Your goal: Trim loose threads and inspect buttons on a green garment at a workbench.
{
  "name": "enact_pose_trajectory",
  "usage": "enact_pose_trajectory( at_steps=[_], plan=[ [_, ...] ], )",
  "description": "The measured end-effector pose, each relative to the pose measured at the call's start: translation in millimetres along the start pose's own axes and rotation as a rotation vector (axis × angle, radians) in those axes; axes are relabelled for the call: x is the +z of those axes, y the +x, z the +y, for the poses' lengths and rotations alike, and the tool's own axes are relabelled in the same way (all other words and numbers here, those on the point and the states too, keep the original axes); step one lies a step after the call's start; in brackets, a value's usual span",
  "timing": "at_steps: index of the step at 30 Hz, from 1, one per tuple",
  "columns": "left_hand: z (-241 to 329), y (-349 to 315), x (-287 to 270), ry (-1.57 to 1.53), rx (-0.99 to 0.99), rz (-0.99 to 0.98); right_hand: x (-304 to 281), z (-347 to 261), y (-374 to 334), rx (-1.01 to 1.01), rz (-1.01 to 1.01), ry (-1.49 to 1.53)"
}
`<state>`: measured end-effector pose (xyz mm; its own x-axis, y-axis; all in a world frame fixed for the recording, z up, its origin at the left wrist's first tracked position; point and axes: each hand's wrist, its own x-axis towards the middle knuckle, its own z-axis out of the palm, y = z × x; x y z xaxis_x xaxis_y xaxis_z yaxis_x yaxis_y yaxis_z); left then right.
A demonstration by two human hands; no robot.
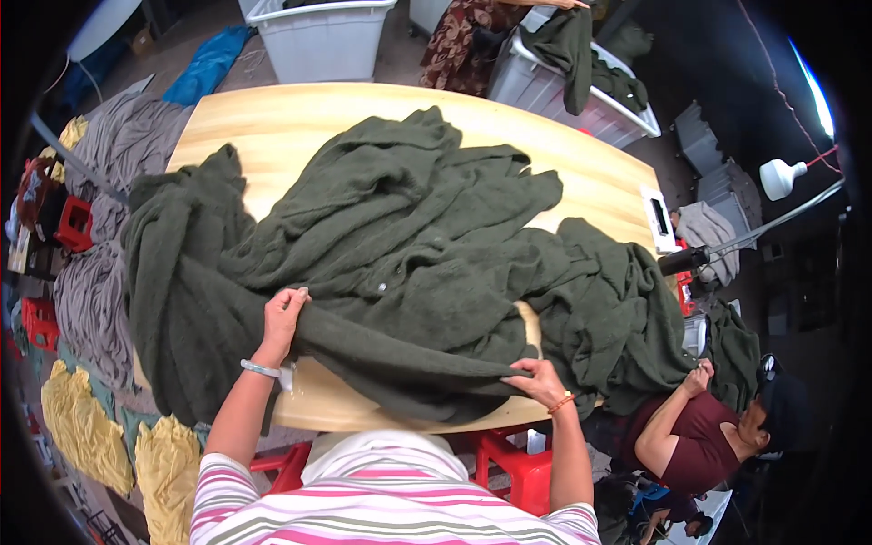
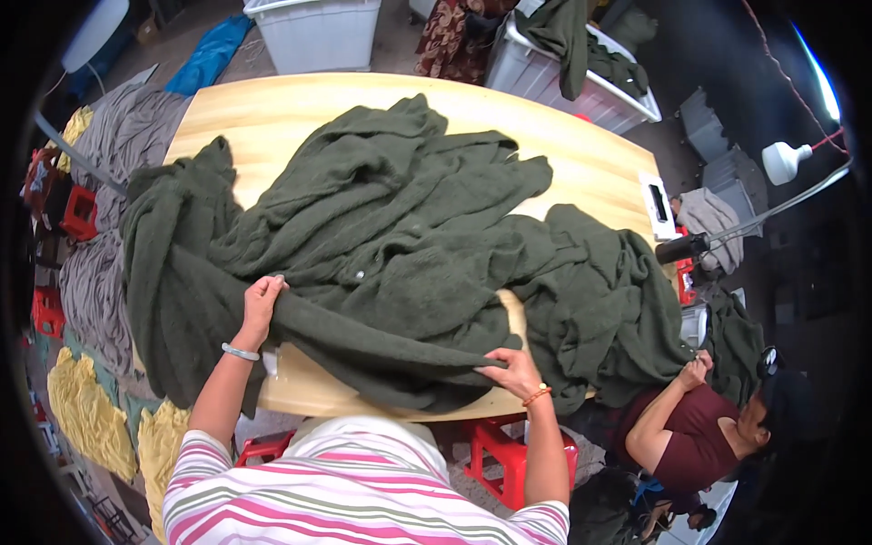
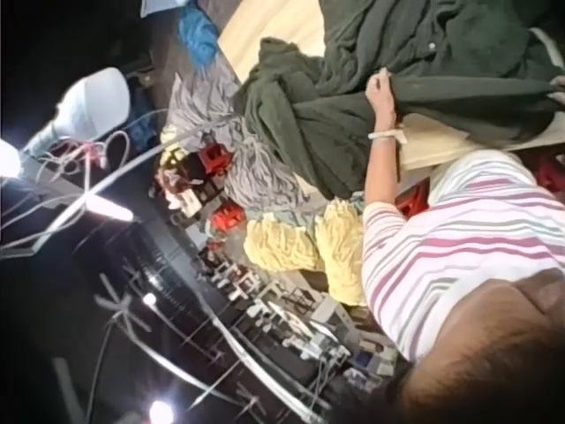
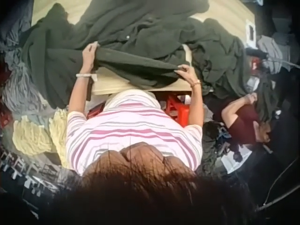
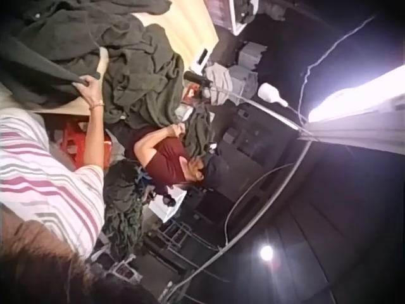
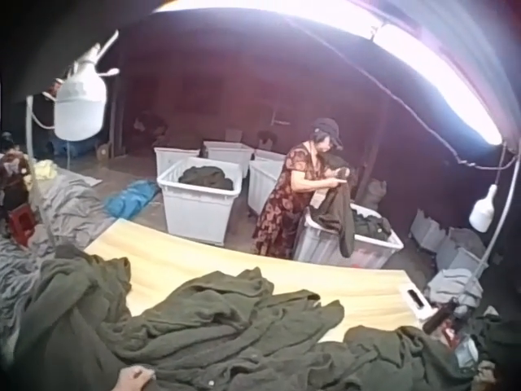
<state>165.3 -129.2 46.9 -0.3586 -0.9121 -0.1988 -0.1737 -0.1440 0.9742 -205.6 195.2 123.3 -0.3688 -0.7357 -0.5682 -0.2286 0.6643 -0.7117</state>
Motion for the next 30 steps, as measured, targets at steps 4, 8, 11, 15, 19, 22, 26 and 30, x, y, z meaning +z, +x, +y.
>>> enact_pose_trajectory(
  at_steps=[4, 8, 11, 15, 19, 22, 26, 30],
  plan=[
    [8, 25, 55, 0.559, 0.364, -0.058, -40, -14, 43, -0.175, 0.208, 0.271],
    [15, 42, 101, 0.925, 0.441, -0.257, -43, -52, 119, -0.549, 0.614, -0.219],
    [-10, 57, 112, 1.051, 0.52, -0.292, -29, -55, 179, -0.521, 0.696, -0.573],
    [-25, 57, 97, 1.123, 0.549, -0.283, 12, -41, 246, -0.479, 0.506, -0.687],
    [-22, 48, 77, 1.212, 0.482, -0.205, 26, -32, 248, -0.423, 0.491, -0.556],
    [-18, 47, 84, 1.127, 0.482, -0.254, 4, -11, 208, -0.394, 0.49, -0.495],
    [-21, 59, 74, 0.75, 0.412, -0.103, -22, -15, 143, -0.428, 0.697, -0.37],
    [-18, 50, 11, 0.414, 0.549, 0.062, -64, -50, 36, -0.579, 1.19, -0.172]
  ],
)
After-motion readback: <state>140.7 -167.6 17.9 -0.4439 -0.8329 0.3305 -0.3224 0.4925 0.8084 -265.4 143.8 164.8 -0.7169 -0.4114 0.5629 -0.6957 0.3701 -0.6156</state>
